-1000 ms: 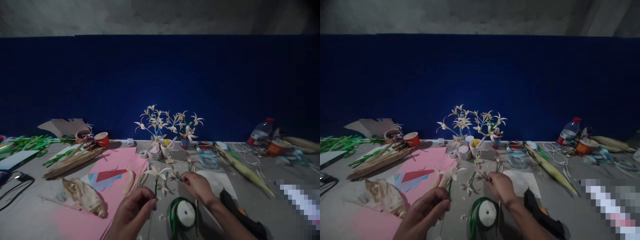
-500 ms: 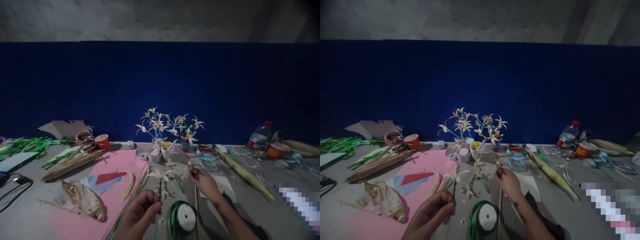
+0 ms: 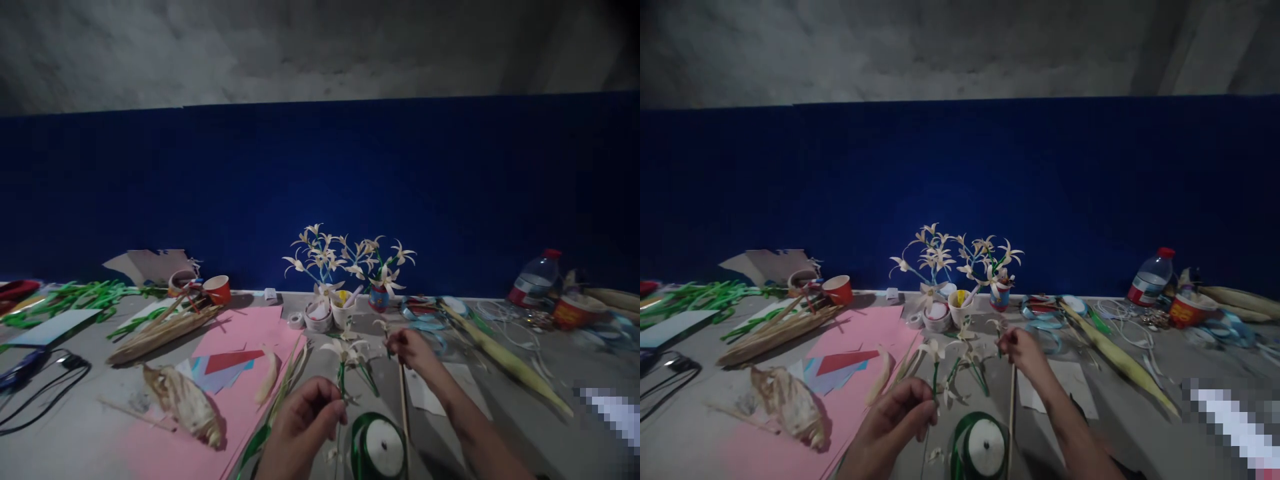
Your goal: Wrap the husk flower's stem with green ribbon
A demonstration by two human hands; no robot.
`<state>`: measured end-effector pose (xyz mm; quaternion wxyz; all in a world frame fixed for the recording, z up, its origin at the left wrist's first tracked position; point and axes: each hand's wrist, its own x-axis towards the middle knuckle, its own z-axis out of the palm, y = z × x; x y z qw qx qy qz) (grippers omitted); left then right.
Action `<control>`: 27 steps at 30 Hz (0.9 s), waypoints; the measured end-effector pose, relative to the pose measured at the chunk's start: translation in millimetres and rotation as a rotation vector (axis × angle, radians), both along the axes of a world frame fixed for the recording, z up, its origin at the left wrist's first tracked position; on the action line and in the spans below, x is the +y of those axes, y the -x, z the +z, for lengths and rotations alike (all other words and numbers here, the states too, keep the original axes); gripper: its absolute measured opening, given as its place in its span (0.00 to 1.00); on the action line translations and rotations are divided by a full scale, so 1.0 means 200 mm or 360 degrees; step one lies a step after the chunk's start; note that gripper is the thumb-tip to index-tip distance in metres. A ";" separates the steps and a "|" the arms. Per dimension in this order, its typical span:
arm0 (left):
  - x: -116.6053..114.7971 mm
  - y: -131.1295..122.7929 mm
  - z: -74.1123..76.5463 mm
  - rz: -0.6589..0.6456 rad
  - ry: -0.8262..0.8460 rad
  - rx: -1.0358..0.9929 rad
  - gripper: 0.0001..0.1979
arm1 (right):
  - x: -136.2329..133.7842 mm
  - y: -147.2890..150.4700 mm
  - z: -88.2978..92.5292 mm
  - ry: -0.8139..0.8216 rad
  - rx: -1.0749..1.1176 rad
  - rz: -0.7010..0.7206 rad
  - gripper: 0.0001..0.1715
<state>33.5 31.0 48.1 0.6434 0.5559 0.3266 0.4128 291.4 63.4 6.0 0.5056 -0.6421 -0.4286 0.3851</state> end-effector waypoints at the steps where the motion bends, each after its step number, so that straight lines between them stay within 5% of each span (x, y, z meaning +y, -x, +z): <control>1: 0.01 -0.01 0.01 -0.0002 -0.0007 0.0010 0.18 | -0.05 0.02 0.01 0.0020 0.0111 0.0035 0.11; 6: 0.01 -0.08 0.05 -0.0031 -0.0005 0.0022 0.15 | -0.35 0.24 0.14 -0.0172 0.0590 0.0078 0.24; 9: -0.01 -0.12 0.06 -0.0052 0.0021 -0.0028 0.17 | -0.45 0.36 0.22 -0.0300 0.0709 0.0064 0.21; 27: -0.08 -0.13 0.06 -0.0126 -0.0056 -0.0160 0.10 | -0.46 0.47 0.30 -0.0601 0.0661 -0.0180 0.19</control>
